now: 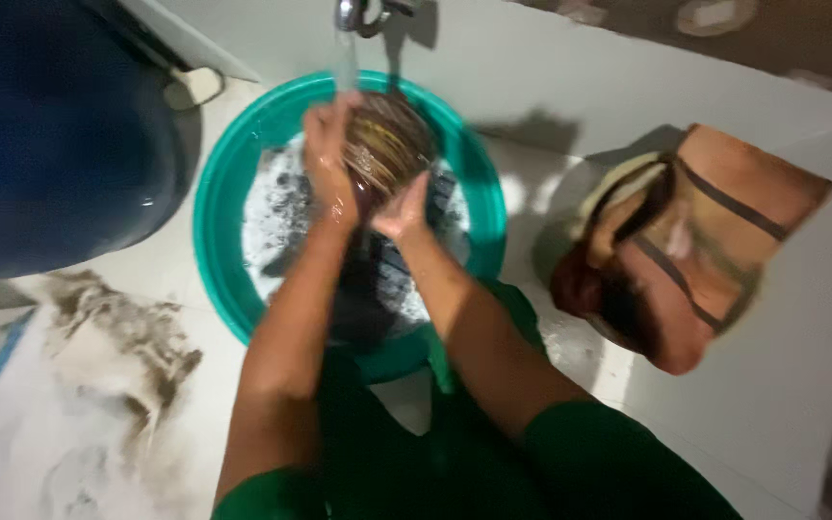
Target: The person washes several items of clothing by hand in a green basin under running water, scrubbing the fabric against itself and then placing the items in a nearby bucket.
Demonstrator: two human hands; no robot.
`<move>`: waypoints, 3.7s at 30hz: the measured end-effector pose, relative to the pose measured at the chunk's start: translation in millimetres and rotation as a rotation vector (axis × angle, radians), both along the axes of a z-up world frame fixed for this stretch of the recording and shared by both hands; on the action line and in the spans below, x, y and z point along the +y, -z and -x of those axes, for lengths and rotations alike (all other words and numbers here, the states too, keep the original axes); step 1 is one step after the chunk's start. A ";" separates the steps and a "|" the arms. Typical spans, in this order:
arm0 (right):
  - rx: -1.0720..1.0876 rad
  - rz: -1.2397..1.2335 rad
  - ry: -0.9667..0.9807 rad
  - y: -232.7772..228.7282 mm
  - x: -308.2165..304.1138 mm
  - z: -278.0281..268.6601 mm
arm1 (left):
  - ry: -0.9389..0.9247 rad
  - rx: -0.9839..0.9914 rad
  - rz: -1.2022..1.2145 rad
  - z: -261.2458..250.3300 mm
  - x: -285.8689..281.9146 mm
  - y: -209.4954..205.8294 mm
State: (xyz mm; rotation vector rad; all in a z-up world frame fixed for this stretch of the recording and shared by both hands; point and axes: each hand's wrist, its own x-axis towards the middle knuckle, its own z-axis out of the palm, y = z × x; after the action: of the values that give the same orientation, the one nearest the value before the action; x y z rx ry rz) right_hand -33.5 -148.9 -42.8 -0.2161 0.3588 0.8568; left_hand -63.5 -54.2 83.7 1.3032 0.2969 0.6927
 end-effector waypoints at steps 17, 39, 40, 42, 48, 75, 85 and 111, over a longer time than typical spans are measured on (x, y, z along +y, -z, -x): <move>-0.201 -0.062 0.186 7.6 -13.4 -38.8 | 0.167 -0.050 -0.352 58.3 38.3 60.1; -0.446 -0.186 0.287 -26.6 -56.3 -37.9 | 0.513 0.544 0.590 12.5 35.8 144.3; -0.455 -0.204 0.306 -31.1 -57.6 -37.5 | 0.504 0.516 0.604 10.8 33.8 140.4; -0.477 -0.190 0.302 -49.1 -64.8 -41.1 | 0.420 0.500 0.606 6.3 27.6 132.0; -0.822 0.242 0.350 -117.3 -160.6 -55.8 | 0.533 0.047 0.347 4.6 -39.6 81.2; -1.590 2.027 0.755 -103.2 -206.1 11.2 | 0.637 0.151 -0.472 -33.0 -139.3 127.4; -1.263 1.404 -0.562 155.5 23.4 54.3 | 0.480 1.424 -0.985 109.7 52.0 257.0; -1.657 1.748 -1.170 131.8 30.1 55.8 | 0.908 1.662 -1.307 78.6 79.4 262.7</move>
State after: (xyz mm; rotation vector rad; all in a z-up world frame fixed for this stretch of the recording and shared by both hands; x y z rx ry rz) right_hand -89.3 -118.7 -174.6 -2.7440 -0.8371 0.9049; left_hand -142.2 25.1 -179.0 2.7258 0.4979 -1.4155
